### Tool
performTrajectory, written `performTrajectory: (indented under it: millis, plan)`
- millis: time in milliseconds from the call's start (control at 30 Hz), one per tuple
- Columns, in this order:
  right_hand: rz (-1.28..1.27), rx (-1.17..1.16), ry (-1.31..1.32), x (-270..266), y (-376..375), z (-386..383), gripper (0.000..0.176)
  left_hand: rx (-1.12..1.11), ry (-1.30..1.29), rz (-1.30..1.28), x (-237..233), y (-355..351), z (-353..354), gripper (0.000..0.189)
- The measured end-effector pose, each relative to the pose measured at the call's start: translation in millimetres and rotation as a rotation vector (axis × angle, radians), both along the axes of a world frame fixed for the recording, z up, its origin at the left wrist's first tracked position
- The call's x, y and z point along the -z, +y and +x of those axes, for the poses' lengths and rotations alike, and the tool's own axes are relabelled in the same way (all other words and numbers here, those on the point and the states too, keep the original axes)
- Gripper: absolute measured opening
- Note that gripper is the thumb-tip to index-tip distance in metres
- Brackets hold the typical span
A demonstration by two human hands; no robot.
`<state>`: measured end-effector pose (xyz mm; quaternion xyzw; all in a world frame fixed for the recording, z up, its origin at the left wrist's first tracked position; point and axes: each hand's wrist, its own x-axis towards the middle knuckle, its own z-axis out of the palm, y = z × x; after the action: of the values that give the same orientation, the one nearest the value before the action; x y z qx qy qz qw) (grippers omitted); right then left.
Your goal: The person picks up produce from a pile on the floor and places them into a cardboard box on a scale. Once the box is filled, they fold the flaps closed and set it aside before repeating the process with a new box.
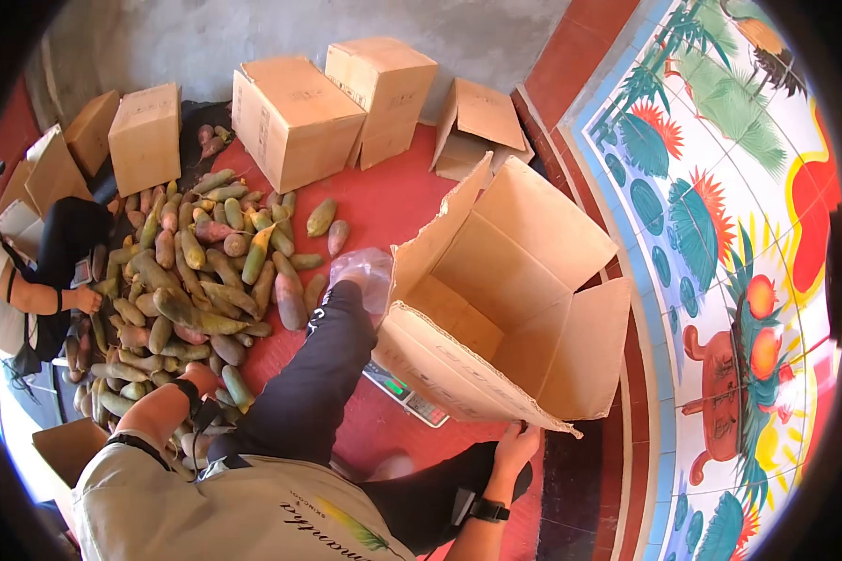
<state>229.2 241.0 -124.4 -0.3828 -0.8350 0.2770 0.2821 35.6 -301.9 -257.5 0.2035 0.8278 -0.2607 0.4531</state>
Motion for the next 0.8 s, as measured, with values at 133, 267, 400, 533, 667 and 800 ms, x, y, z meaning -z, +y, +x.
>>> performTrajectory:
  millis: [133, 267, 400, 533, 667, 800]
  plan:
    - [-0.01, 0.003, 0.0, 8.8, 5.3, 1.7, 0.021, -0.374, -0.042, 0.127, -10.4, 2.8, -5.2, 0.041]
    - [-0.061, 0.006, 0.0, 7.7, 5.2, 1.2, 0.021, -0.287, 0.058, 0.234, -4.8, -2.5, -37.9, 0.045]
    - [-0.086, -0.029, 0.052, 10.0, 7.3, 0.5, 0.022, -0.325, 0.686, 0.841, -76.2, 34.8, -37.5, 0.043]
    - [-0.047, -0.035, 0.05, 9.6, 6.0, 1.1, 0.024, -0.671, 0.758, 1.372, -150.8, 85.7, -51.2, 0.034]
    - [0.139, -0.049, 0.08, 18.2, 9.8, 2.0, 0.022, -0.83, 0.782, 1.811, -220.6, 123.3, -58.3, 0.039]
    - [0.057, -0.061, 0.098, 17.9, 10.0, 0.4, 0.023, -0.811, 0.745, 1.997, -288.2, 162.1, -40.6, 0.039]
